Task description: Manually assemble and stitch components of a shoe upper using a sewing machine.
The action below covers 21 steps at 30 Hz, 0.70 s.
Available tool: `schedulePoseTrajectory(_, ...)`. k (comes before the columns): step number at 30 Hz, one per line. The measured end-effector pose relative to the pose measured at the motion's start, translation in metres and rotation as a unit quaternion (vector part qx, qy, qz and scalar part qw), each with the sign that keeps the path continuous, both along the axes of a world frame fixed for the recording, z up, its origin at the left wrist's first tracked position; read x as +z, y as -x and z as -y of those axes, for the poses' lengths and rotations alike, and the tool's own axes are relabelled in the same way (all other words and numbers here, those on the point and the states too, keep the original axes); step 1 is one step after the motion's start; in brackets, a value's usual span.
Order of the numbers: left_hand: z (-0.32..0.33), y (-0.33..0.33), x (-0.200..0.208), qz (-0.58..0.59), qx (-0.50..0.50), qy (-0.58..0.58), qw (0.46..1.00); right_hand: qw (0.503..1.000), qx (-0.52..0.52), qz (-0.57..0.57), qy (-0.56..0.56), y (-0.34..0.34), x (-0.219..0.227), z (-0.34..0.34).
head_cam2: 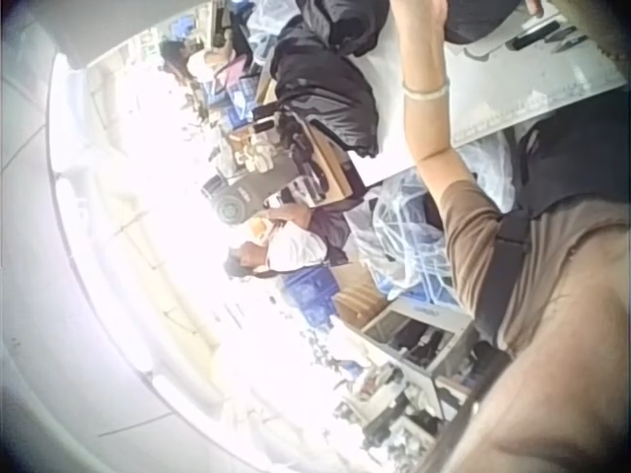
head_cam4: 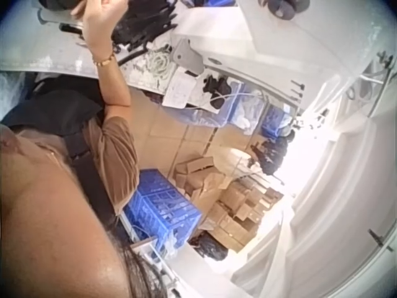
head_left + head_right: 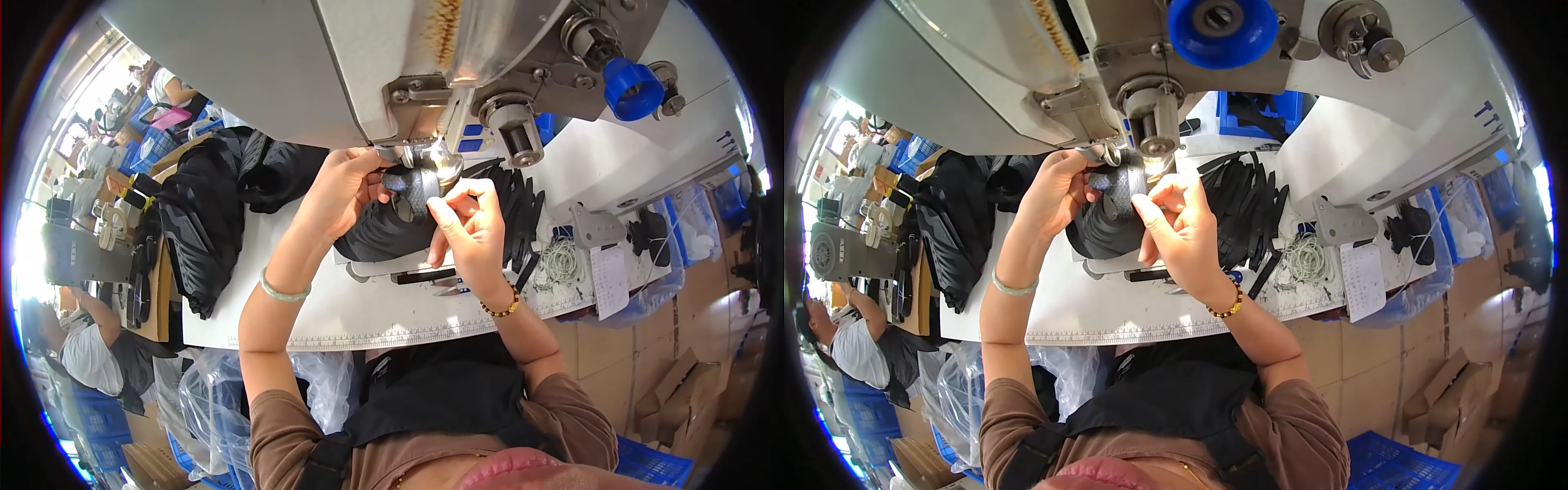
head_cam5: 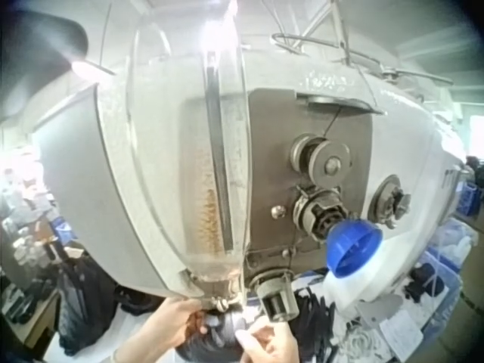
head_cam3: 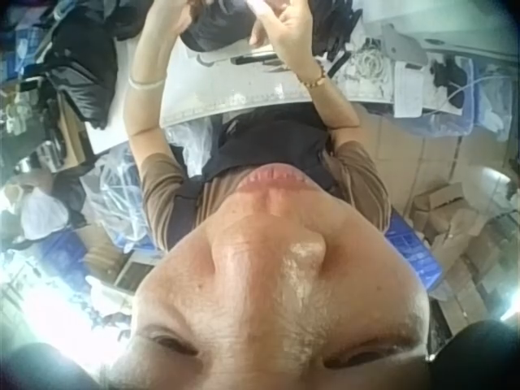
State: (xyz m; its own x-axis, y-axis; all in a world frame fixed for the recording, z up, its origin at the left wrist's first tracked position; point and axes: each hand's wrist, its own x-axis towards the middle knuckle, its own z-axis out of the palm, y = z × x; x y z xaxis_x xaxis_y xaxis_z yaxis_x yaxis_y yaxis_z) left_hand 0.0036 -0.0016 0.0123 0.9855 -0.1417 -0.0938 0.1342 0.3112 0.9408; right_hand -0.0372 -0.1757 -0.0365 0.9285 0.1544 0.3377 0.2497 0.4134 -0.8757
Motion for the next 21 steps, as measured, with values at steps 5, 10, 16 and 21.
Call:
schedulePoseTrajectory(5,0.002,0.009,0.002,-0.015,0.002,-0.023,1.0,1.0,0.019,0.01,-0.006,0.005,-0.003,0.001)
schedulePoseTrajectory(10,-0.001,0.008,0.0,-0.006,-0.032,-0.026,0.999,0.999,0.012,0.017,0.025,0.003,-0.003,0.002)
schedulePoseTrajectory(16,0.0,0.007,0.001,-0.015,-0.002,-0.017,1.0,0.981,-0.124,0.111,0.097,-0.006,-0.011,0.005)
schedulePoseTrajectory(21,0.0,0.009,0.002,-0.008,-0.003,-0.012,1.0,0.943,-0.209,0.214,0.147,-0.01,-0.009,0.012)
